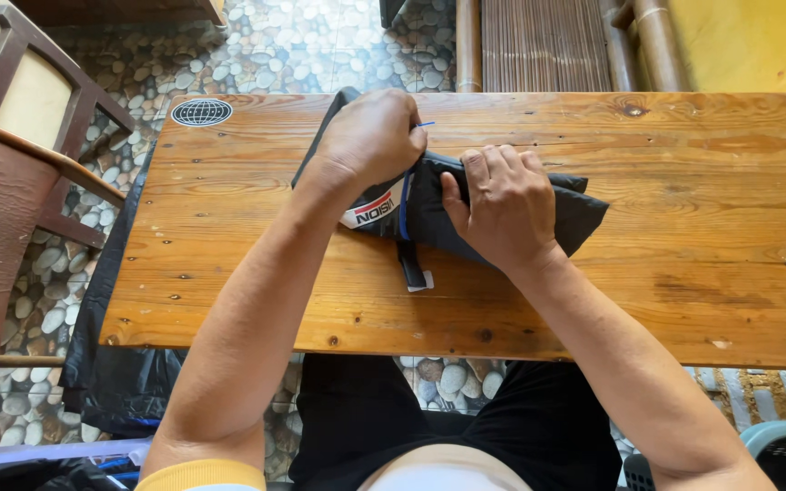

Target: The person folds a large black plastic bag on a wooden table, brushes it with a duster, and then places the folded bag into a smaller black zippered pouch. The person zips the pouch closed and brushes it again.

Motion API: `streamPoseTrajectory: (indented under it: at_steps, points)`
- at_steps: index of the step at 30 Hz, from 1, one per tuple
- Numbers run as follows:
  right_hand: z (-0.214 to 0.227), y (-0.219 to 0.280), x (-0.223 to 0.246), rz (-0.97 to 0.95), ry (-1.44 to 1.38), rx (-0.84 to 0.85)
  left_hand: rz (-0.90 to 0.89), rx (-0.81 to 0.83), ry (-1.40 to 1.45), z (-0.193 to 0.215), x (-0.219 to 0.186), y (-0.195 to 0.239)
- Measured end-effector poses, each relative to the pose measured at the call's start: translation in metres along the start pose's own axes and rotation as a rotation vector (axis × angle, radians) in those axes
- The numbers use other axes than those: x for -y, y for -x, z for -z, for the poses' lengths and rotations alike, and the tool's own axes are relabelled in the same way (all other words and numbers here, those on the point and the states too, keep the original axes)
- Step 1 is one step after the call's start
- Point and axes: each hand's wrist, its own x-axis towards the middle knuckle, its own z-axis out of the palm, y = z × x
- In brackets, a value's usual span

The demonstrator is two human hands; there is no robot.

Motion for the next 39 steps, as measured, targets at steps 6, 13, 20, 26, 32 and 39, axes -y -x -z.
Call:
streamPoseTrajectory:
  at_steps: [6,13,20,26,32,39]
  points:
    - [-0.007,0.0,0.0,0.026,0.003,-0.021,-0.033,0.009,0.056,-0.006,0.001,0.003]
    - [-0.016,0.0,0.002,0.002,0.029,0.014,-0.231,-0.354,-0.307,-0.043,-0.004,0.008]
    - [0.002,-0.01,0.005,-0.047,-0.019,0.02,-0.217,-0.548,-0.518,-0.08,-0.046,0.018]
    - [-0.035,0.018,-0.021,-0.124,-0.083,0.005,-0.204,-0.549,-0.066,-0.069,-0.053,0.049]
    - [-0.016,0.016,-0.035,-0.268,-0.239,-0.01,-0.055,-0.982,0.682,-0.092,-0.012,0.077]
    - [-0.004,0.009,-0.032,-0.397,-0.363,-0.076,0.122,-0.486,1.426,-0.105,-0.01,0.069]
